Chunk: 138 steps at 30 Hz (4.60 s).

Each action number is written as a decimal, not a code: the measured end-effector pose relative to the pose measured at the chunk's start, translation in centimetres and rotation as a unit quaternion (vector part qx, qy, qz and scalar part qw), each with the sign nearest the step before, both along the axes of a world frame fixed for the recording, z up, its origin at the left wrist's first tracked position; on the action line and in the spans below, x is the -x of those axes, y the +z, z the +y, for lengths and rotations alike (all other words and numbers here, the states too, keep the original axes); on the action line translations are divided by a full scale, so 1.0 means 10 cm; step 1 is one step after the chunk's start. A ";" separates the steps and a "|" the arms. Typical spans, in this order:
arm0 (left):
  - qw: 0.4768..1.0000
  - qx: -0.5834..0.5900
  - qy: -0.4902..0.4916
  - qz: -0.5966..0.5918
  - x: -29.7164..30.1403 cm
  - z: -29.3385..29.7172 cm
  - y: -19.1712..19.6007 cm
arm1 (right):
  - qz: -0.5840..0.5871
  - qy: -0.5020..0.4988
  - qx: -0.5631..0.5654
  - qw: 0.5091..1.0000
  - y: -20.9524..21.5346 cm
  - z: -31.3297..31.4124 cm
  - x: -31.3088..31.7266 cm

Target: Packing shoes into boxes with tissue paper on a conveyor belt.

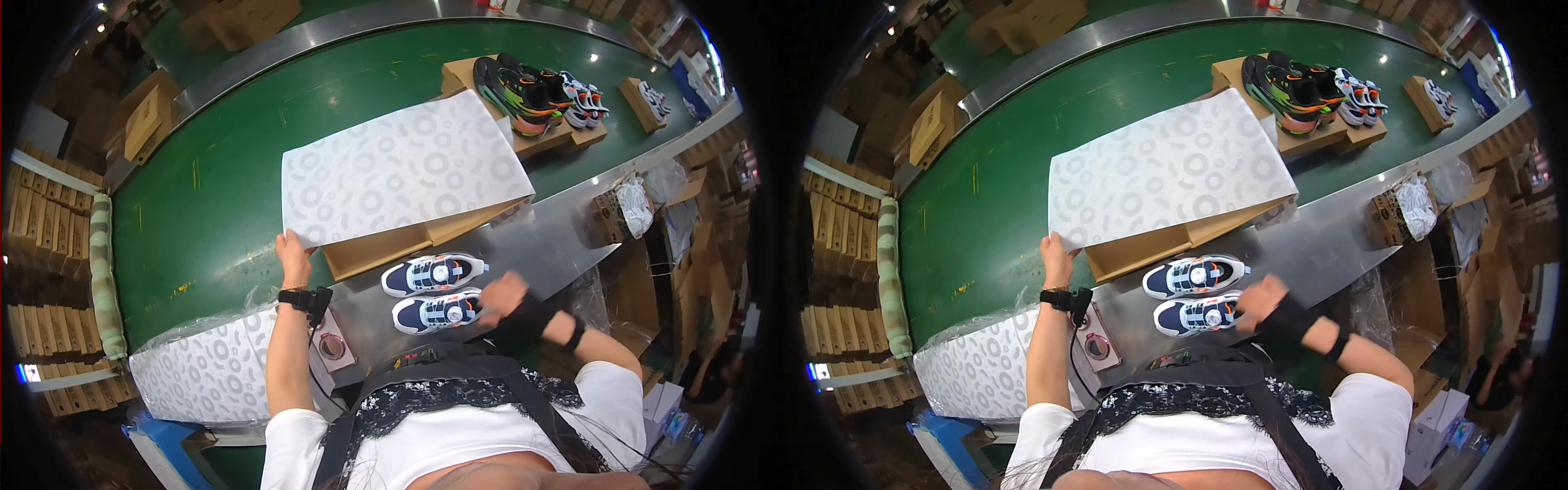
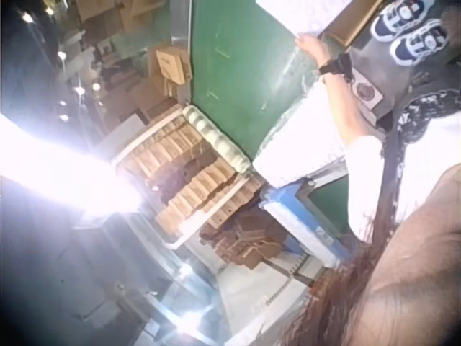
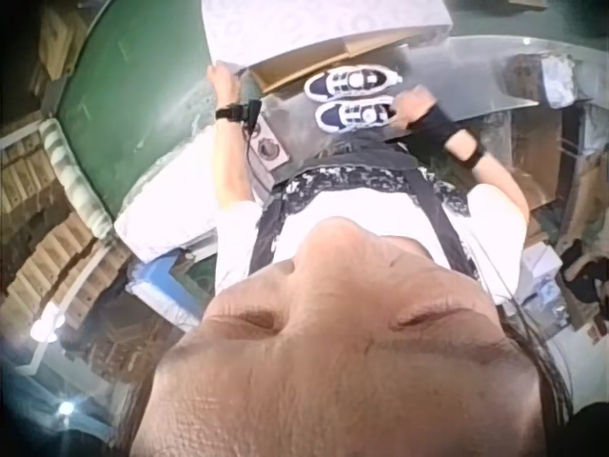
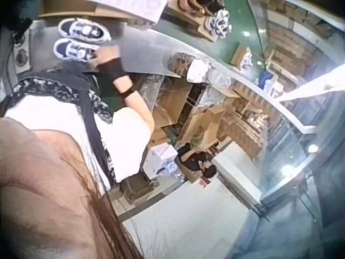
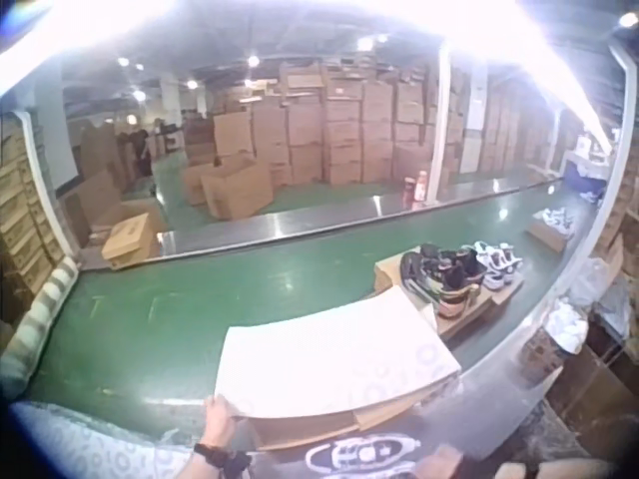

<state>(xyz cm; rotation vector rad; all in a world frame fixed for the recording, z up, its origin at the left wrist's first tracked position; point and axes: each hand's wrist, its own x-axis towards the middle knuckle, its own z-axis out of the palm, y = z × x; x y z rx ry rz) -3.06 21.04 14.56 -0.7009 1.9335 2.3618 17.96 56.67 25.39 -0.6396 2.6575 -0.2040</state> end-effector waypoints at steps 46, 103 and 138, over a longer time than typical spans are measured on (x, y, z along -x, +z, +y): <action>0.727 0.326 -0.570 0.202 -0.61 0.91 0.93 | 0.202 -0.088 0.052 0.974 -0.28 -0.24 0.47; 0.930 -0.316 -0.166 -0.086 -0.27 0.76 1.00 | 0.377 0.028 0.221 0.899 0.33 -0.66 1.84; 0.976 -0.058 0.211 -0.015 -2.64 0.48 1.13 | 0.093 -0.058 0.117 0.987 1.74 1.64 1.64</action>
